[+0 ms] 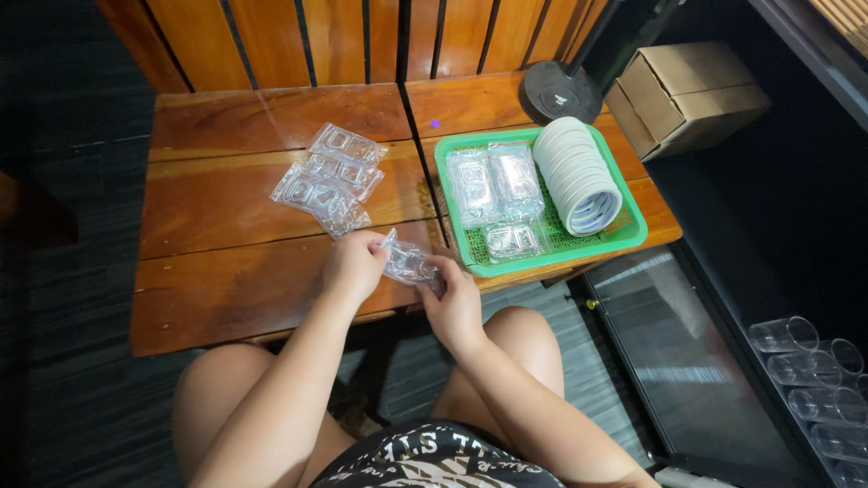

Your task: The person sits on a wooden bench and repeatedly picks up small, clear plastic containers from a pile on the bench. They place each container into a green plastic basket that already contains a roll of tape. The person continues this process until the pile on the bench is empty.

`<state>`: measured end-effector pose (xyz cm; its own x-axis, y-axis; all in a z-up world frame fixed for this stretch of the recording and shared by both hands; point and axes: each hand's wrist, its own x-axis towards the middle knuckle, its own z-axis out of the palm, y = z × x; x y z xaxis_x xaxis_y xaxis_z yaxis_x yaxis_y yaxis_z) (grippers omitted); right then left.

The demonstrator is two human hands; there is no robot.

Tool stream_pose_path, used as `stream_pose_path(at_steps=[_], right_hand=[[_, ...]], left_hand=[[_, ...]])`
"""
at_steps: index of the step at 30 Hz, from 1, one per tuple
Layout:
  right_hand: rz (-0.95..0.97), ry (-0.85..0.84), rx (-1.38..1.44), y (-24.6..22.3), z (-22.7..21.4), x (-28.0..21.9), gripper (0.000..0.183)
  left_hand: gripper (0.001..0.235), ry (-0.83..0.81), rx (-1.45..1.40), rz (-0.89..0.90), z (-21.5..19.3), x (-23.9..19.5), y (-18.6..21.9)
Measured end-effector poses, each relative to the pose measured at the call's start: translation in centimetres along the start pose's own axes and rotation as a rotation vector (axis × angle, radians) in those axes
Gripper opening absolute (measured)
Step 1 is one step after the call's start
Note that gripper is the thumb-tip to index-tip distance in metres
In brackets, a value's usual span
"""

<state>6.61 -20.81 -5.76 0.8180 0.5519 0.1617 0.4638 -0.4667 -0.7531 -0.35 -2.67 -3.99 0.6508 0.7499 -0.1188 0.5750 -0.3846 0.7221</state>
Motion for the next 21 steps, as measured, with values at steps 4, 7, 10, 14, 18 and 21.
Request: stream_pose_path(at_steps=[4, 7, 10, 14, 18, 21], right_hand=[[0.11, -0.018, 0.185, -1.4, -0.7, 0.5, 0.052], [0.153, -0.027, 0.231, -2.0, -0.9, 0.6, 0.054], [0.167, -0.043, 0.298, -2.1, -1.0, 0.6, 0.052], [0.155, -0.056, 0.396, -1.4, -0.8, 0.6, 0.056], [0.176, -0.107, 0.591, -0.6, -0.6, 0.4, 0.048], [0.153, -0.108, 0.726, -0.7, -0.2, 0.0, 0.043]], left_hand=[[0.022, -0.042, -0.066, -0.02, -2.9, -2.0, 1.7], [0.021, -0.061, -0.159, -0.038, -2.4, -1.1, 0.3], [0.031, -0.104, -0.329, -0.047, -3.9, -2.6, 0.8], [0.037, -0.169, -0.53, -0.067, -4.8, -3.7, 1.1], [0.036, -0.14, -0.568, -0.073, -5.7, -4.7, 1.5], [0.04, -0.12, -0.632, -0.049, -5.2, -4.1, -0.2]])
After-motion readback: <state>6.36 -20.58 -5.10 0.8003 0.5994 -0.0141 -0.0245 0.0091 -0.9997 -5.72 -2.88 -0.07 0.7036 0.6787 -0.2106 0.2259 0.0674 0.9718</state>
